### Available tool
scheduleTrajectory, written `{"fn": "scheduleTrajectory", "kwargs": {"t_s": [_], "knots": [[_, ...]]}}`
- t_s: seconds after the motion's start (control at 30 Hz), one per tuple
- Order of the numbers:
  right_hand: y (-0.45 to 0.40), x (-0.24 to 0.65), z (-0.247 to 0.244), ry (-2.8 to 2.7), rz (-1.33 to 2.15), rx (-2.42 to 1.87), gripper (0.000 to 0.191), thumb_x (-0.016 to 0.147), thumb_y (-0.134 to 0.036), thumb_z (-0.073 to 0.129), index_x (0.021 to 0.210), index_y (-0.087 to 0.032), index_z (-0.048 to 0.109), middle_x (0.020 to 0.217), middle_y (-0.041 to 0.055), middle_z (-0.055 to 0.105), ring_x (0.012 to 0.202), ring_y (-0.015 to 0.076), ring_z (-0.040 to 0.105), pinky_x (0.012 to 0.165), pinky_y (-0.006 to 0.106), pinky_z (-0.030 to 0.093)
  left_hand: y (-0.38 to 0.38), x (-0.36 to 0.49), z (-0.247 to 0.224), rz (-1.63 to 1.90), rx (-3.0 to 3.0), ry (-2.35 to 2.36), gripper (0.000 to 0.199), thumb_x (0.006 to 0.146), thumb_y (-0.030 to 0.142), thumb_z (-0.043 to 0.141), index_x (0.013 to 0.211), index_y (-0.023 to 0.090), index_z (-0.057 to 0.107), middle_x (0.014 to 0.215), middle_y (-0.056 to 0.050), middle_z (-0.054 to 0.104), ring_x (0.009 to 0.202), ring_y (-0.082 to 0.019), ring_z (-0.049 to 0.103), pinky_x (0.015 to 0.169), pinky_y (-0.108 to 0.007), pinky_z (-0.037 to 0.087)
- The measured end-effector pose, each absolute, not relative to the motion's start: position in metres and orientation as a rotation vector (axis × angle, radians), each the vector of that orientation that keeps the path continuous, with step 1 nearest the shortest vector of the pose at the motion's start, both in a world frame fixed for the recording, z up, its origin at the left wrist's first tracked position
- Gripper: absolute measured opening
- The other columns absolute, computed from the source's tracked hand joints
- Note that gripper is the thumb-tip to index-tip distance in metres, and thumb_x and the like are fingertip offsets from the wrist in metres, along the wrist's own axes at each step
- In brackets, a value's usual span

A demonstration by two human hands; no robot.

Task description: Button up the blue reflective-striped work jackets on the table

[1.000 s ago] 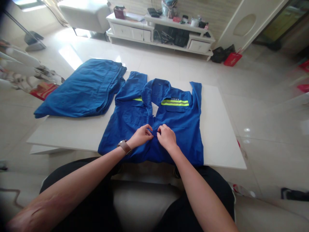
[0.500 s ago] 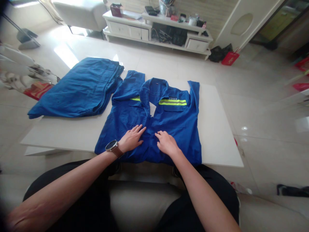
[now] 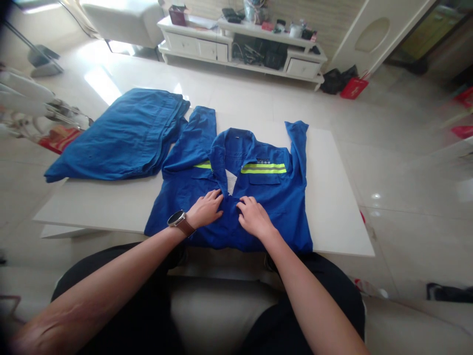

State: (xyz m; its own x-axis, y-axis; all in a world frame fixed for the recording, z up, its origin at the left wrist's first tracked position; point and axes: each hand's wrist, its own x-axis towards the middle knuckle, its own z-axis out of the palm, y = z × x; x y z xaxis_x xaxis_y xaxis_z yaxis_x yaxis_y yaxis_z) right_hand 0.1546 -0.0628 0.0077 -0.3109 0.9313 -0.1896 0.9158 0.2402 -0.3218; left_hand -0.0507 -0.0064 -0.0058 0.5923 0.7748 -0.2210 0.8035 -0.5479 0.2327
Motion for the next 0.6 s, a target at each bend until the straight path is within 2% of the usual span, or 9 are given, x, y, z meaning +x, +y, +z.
{"fn": "scheduleTrajectory", "kwargs": {"t_s": [0.1, 0.2, 0.37, 0.47, 0.6], "knots": [[-0.061, 0.152, 0.009, -2.482, 0.555, -1.925, 0.030, 0.095, -0.021, 0.053, 0.123, -0.019, 0.066, 0.129, 0.0115, 0.064, 0.119, 0.0238, 0.057, 0.100, 0.033, 0.047, -0.007, -0.049, -0.002, -0.153, 2.545, 1.274, 0.042, 0.093, 0.029, 0.057, 0.133, 0.015, 0.058, 0.149, -0.019, 0.051, 0.137, -0.033, 0.048, 0.097, -0.045, 0.053], [-0.061, 0.150, 0.010, -2.512, 0.553, -1.992, 0.026, 0.096, -0.022, 0.051, 0.117, -0.020, 0.067, 0.117, 0.0110, 0.069, 0.109, 0.0236, 0.063, 0.091, 0.031, 0.048, -0.007, -0.048, 0.007, -0.163, 2.566, 1.261, 0.028, 0.093, 0.024, 0.050, 0.111, 0.015, 0.070, 0.126, -0.017, 0.065, 0.117, -0.031, 0.060, 0.088, -0.043, 0.055], [-0.060, 0.147, 0.010, -2.542, 0.791, -2.037, 0.023, 0.094, -0.020, 0.051, 0.109, -0.024, 0.069, 0.102, 0.0083, 0.075, 0.092, 0.0232, 0.070, 0.076, 0.030, 0.044, -0.002, -0.048, 0.012, -0.145, 2.484, 1.281, 0.025, 0.091, 0.024, 0.051, 0.086, 0.017, 0.075, 0.101, -0.014, 0.073, 0.095, -0.027, 0.069, 0.083, -0.038, 0.052], [-0.057, 0.146, 0.008, -2.555, 0.817, -2.001, 0.019, 0.092, -0.021, 0.055, 0.105, -0.025, 0.068, 0.100, 0.0070, 0.075, 0.090, 0.0233, 0.070, 0.072, 0.029, 0.042, 0.001, -0.049, 0.009, -0.077, 2.405, 1.300, 0.017, 0.088, 0.027, 0.058, 0.088, 0.020, 0.073, 0.092, -0.010, 0.074, 0.086, -0.026, 0.071, 0.077, -0.034, 0.051], [-0.055, 0.143, 0.009, -2.511, 0.694, -1.946, 0.025, 0.093, -0.020, 0.055, 0.116, -0.025, 0.064, 0.110, 0.0070, 0.073, 0.098, 0.0222, 0.069, 0.078, 0.028, 0.044, 0.003, -0.049, 0.005, 0.041, 2.325, 1.278, 0.017, 0.088, 0.029, 0.060, 0.100, 0.022, 0.069, 0.095, -0.008, 0.075, 0.087, -0.025, 0.071, 0.074, -0.031, 0.050]]}}
